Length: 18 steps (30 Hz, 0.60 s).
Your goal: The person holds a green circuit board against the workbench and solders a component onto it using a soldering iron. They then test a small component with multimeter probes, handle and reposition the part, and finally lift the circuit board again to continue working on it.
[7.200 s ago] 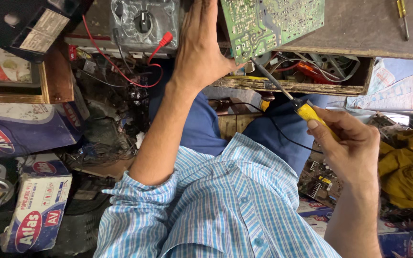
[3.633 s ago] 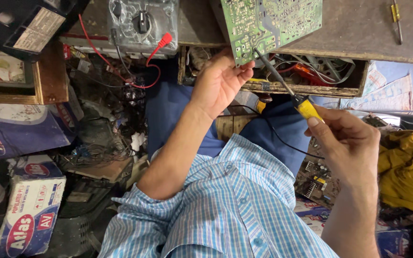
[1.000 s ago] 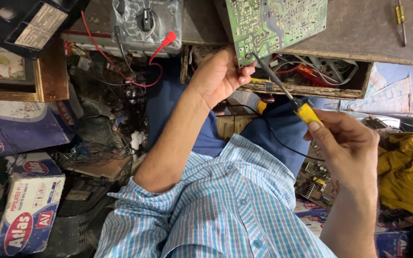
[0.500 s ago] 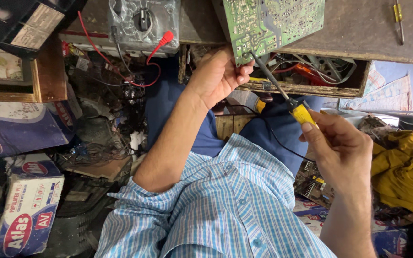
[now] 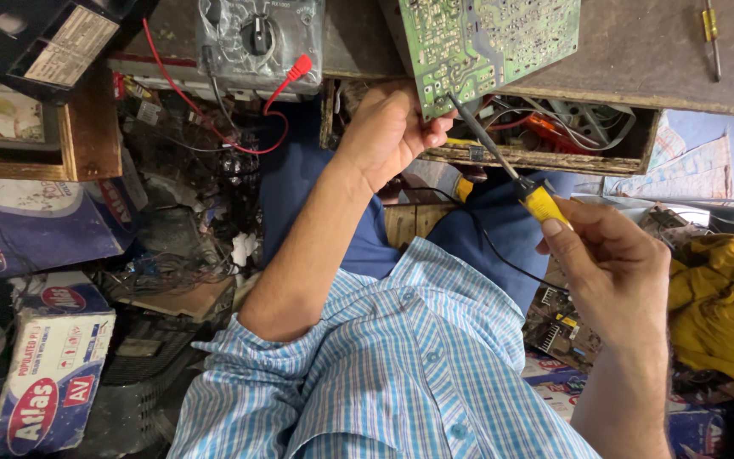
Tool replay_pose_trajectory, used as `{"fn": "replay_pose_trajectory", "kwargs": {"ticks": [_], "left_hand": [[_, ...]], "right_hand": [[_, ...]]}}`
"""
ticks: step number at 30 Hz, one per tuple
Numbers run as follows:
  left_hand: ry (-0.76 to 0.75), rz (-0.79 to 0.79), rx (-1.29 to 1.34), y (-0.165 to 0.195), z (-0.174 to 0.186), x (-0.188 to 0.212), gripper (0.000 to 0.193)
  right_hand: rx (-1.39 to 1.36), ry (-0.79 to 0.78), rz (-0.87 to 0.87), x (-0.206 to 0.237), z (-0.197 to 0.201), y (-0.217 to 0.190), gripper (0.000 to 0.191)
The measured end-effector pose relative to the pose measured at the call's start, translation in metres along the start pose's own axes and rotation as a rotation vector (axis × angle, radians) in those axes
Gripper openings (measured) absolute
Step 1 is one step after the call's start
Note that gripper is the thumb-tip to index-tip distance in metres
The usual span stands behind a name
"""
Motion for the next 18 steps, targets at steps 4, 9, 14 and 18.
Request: {"fn": "replay_pose_trajectory", "kwargs": {"ticks": [4,9,14,18], "left_hand": [[0.01,0.009,0.007,0.001,0.0,-0.001,0.023],[-0.021,0.023,0.032,0.001,-0.002,0.002,0.021],[-0.046,0.009,0.021,0.002,-0.005,0.006,0.022],[0.072,0.029,0.027,-0.002,0.005,0.006,0.023]], "right_hand": [[0.021,0.02,0.027,0.003,0.017,0.005,0.022],[-0.04,0.413,0.184,0.014,0.09,0.017,0.023],[0.074,0.435,0.091,-0.007,0.102,0.042,0.022],[0.165,0.37,0.223,-0.009,0.08,0.029,0.017]]}}
Point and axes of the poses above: each hand's wrist, its own x-axis away from the middle knuckle, its own z-axis out of the back of the hand, y = z × x, the point moved 8 cm from there along -x, towards the middle knuckle, and after that the axes turned 12 degrees about z, right-handed, at the moved point
